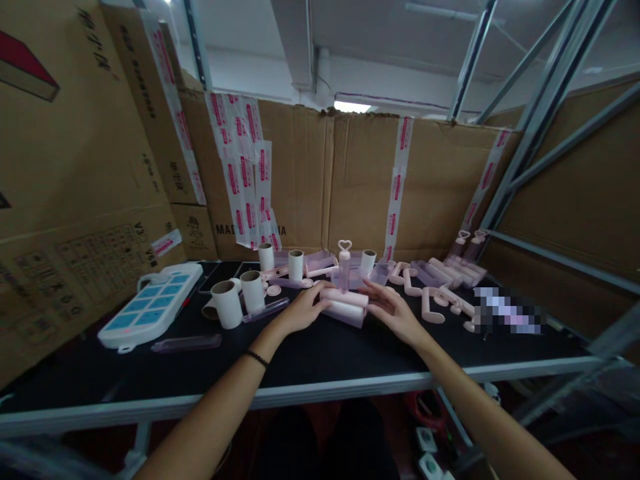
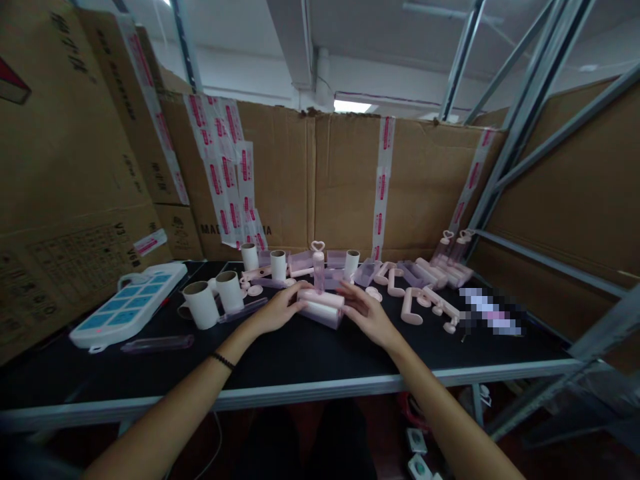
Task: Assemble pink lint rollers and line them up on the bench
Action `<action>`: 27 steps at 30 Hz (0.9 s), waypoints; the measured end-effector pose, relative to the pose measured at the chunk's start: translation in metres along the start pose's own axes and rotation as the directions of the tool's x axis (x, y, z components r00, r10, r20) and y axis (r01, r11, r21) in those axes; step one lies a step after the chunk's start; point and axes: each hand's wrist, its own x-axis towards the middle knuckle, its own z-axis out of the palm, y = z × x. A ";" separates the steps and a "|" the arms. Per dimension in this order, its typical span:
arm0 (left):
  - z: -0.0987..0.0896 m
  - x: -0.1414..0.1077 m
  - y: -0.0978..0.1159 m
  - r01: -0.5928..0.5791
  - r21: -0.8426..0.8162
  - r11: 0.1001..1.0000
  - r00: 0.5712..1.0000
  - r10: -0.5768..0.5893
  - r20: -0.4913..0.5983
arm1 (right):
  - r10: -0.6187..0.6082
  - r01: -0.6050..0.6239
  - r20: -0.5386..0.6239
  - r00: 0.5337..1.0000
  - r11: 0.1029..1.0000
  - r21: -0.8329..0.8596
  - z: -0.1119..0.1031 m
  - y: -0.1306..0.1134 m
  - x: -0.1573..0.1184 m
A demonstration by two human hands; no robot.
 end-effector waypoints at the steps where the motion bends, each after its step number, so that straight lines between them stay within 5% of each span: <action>1: -0.001 0.001 -0.003 0.015 -0.056 0.998 1.000 -0.015 -0.005 | -0.016 0.016 0.021 1.000 1.000 -0.004 0.004 -0.003 0.000; 4: -0.002 0.000 -0.005 0.097 -0.302 0.948 0.995 -0.097 0.016 | -0.076 0.082 0.054 0.996 0.987 -0.138 0.019 -0.018 -0.003; 10: 0.002 -0.005 0.008 0.275 -0.711 0.647 0.961 -0.201 0.189 | -0.219 0.228 0.071 0.973 0.877 -0.423 0.035 -0.051 0.000; 18: 0.004 -0.006 0.015 0.258 -0.822 0.508 0.966 -0.161 0.204 | -0.291 0.288 0.056 0.955 0.872 -0.397 0.039 -0.069 0.014; 23: 0.003 -0.007 0.020 0.295 -0.843 0.449 0.955 -0.164 0.247 | -0.234 0.261 0.127 0.964 0.927 -0.269 0.035 -0.076 0.014; 27: 0.004 -0.007 0.024 0.427 -0.779 0.459 0.904 -0.210 0.372 | -0.212 0.255 0.177 0.961 0.926 -0.277 0.029 -0.083 0.015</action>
